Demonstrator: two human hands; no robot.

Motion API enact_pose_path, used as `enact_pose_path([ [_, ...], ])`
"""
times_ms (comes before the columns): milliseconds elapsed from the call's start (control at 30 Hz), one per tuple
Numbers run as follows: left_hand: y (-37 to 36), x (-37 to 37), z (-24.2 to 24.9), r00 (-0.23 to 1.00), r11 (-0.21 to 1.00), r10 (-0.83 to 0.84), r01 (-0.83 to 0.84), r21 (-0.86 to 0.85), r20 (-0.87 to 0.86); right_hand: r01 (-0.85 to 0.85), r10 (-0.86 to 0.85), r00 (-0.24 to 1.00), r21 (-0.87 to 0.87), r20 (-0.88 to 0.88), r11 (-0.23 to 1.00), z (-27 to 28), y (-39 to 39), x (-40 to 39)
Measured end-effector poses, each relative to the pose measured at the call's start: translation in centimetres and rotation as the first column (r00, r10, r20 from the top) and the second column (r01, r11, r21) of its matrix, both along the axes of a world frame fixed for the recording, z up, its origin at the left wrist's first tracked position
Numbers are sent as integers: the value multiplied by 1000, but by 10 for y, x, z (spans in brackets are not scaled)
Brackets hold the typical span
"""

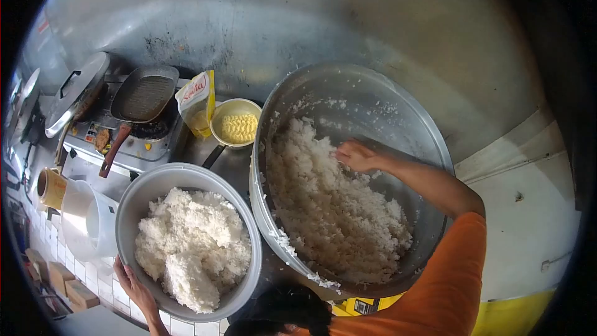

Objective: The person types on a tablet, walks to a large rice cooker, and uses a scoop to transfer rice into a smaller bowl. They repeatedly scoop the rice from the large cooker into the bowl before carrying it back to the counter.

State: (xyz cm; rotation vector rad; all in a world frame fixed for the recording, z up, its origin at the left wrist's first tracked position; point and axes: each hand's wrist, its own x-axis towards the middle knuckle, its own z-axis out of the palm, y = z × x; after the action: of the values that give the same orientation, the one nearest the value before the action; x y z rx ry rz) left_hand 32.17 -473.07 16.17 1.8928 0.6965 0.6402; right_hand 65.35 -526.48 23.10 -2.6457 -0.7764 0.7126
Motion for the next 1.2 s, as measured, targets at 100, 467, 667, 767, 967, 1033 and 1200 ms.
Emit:
enact_pose_path([
  [100, 0, 1, 7, 999, 999, -47, 47, 3, -22, -44, 31, 998, 219, 63, 975, 11, -6, -32],
  [467, -5, 1, 13, 995, 995, -91, 90, 33, 29, 67, -68, 998, 147, 0, 987, 111, 23, -153],
  [667, 8, 1, -4, 993, 995, -96, 95, 26, 68, 274, -282, 958, 126, 45, 953, 174, 42, -192],
  [767, 3, 1, 2, 996, 996, -85, 86, -20, 37, 167, -195, 927, 112, 321, 980, 202, 77, -202],
  [967, 4, -2, -1, 986, 994, -112, 113, -3, 120, -212, 341, 646, -269, 682, 940, 182, 181, -220],
  [1033, 8, -4, -1, 982, 986, -168, 167, 15, 81, -111, 225, 636, -201, 738, 973, 193, 185, -219],
  [1200, 1, 0, 5, 984, 987, -150, 155, -51, 98, 290, -64, 772, -261, 633, 921, 220, 66, -170],
])
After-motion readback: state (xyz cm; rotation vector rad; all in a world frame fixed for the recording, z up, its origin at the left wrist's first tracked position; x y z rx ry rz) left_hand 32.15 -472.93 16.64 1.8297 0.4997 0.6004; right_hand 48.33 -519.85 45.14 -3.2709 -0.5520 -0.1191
